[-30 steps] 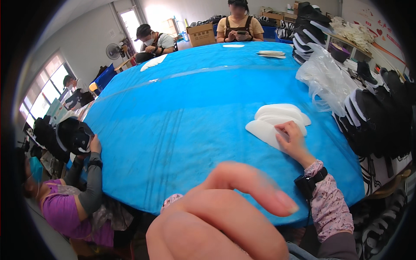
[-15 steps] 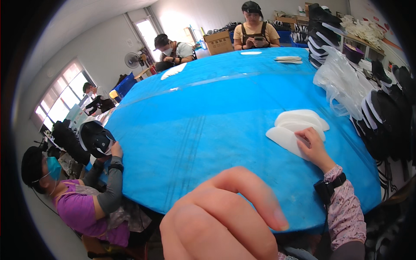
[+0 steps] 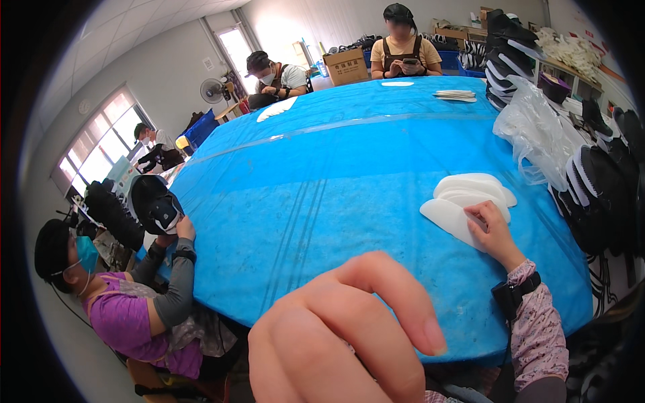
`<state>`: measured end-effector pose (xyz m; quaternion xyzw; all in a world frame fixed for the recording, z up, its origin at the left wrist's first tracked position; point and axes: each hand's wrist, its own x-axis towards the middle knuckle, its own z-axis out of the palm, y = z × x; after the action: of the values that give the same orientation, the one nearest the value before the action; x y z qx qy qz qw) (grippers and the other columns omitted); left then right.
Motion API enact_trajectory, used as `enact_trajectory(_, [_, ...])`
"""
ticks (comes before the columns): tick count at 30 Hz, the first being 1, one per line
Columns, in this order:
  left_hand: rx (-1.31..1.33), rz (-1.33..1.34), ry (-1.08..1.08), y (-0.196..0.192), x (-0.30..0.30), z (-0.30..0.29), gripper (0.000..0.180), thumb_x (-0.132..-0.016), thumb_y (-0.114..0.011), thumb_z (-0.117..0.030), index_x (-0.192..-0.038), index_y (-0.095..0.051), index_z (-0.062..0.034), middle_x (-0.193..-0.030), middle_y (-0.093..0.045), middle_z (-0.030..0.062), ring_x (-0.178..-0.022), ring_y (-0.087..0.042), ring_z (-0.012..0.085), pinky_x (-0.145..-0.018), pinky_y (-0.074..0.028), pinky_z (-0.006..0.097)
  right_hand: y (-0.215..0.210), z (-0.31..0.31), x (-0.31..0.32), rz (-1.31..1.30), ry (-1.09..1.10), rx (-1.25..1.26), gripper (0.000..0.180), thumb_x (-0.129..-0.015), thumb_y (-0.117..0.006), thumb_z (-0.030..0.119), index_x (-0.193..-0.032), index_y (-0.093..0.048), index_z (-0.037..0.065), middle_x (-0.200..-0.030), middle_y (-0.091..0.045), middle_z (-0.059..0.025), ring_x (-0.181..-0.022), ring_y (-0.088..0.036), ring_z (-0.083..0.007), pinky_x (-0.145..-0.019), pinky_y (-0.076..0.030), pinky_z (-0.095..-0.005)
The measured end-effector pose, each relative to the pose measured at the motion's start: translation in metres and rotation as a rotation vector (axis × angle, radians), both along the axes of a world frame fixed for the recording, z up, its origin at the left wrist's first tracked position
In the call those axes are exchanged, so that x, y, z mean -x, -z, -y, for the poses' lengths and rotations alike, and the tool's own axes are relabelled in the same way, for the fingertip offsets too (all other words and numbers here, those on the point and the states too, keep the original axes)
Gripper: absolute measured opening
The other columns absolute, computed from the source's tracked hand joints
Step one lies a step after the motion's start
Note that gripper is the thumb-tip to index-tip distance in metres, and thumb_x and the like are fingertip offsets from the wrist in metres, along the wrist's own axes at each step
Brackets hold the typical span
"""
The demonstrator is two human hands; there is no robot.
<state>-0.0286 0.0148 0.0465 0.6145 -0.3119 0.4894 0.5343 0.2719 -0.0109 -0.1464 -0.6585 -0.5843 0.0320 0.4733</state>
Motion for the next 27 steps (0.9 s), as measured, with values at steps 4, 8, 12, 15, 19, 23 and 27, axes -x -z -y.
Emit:
enact_trajectory(4, [-0.003,-0.038,0.019,0.000,0.004,-0.006,0.012,-0.086,-0.061,-0.009,-0.075,-0.056,-0.0138,-0.083,-0.057,-0.0045,-0.080,-0.057,0.0096,-0.083,-0.037,0.027,-0.003,0.001,0.003,-0.008,-0.005,0.026,0.021,-0.082,-0.059,0.005,-0.103,-0.060,0.000,-0.097,-0.054,-0.0123,-0.092,-0.056,-0.0255,-0.082,-0.047,-0.0325])
enact_trajectory(8, [0.015,-0.088,0.064,-0.004,0.012,-0.007,0.013,-0.086,-0.061,-0.008,-0.075,-0.055,-0.0130,-0.083,-0.058,-0.0039,-0.081,-0.056,0.0100,-0.083,-0.038,0.026,-0.003,0.001,0.004,-0.035,-0.001,0.029,0.021,-0.082,-0.059,0.005,-0.103,-0.060,0.001,-0.097,-0.053,-0.0118,-0.093,-0.056,-0.0245,-0.081,-0.046,-0.0317])
enact_trajectory(12, [0.161,-0.159,0.026,0.000,0.008,0.002,0.013,-0.086,-0.060,-0.008,-0.076,-0.055,-0.0142,-0.083,-0.057,-0.0035,-0.083,-0.057,0.0120,-0.083,-0.042,0.028,-0.005,0.003,-0.001,0.006,0.024,0.049,0.021,-0.083,-0.059,0.006,-0.103,-0.059,0.001,-0.098,-0.053,-0.0115,-0.093,-0.056,-0.0238,-0.080,-0.046,-0.0313])
enact_trajectory(15, [0.040,0.109,0.140,0.009,-0.005,-0.004,0.007,-0.087,-0.059,-0.008,-0.083,-0.057,-0.0134,-0.084,-0.058,-0.0005,-0.086,-0.058,0.0174,-0.084,-0.045,0.030,-0.009,0.002,0.005,-0.011,0.009,0.064,0.021,-0.083,-0.058,0.006,-0.104,-0.059,0.001,-0.098,-0.053,-0.0114,-0.093,-0.056,-0.0237,-0.081,-0.046,-0.0314])
enact_trajectory(19, [-0.325,0.058,0.032,0.008,-0.038,-0.034,0.033,-0.096,-0.041,-0.025,-0.086,-0.065,-0.0047,-0.088,-0.061,0.0070,-0.074,-0.057,0.0197,-0.073,-0.045,0.030,-0.004,0.001,0.001,-0.049,-0.001,0.059,0.022,-0.083,-0.058,0.006,-0.104,-0.059,0.001,-0.098,-0.053,-0.0111,-0.093,-0.056,-0.0238,-0.081,-0.046,-0.0313])
enact_trajectory(23, [-0.096,0.050,0.095,0.007,-0.046,-0.015,0.062,-0.100,-0.024,-0.044,-0.097,-0.064,0.0026,-0.102,-0.059,0.0131,-0.089,-0.057,0.0219,-0.083,-0.042,0.033,0.000,0.002,0.000,-0.040,0.003,0.049,0.022,-0.083,-0.058,0.006,-0.104,-0.059,0.001,-0.097,-0.054,-0.0108,-0.093,-0.056,-0.0238,-0.081,-0.046,-0.0309])
enact_trajectory(27, [0.021,0.037,0.175,0.002,-0.032,-0.002,0.064,-0.099,-0.023,-0.047,-0.102,-0.061,0.0036,-0.101,-0.059,0.0141,-0.087,-0.057,0.0228,-0.081,-0.042,0.033,-0.003,0.001,-0.005,0.005,0.016,0.016,0.022,-0.082,-0.059,0.006,-0.104,-0.059,0.000,-0.096,-0.054,-0.0107,-0.092,-0.056,-0.0235,-0.080,-0.046,-0.0309])
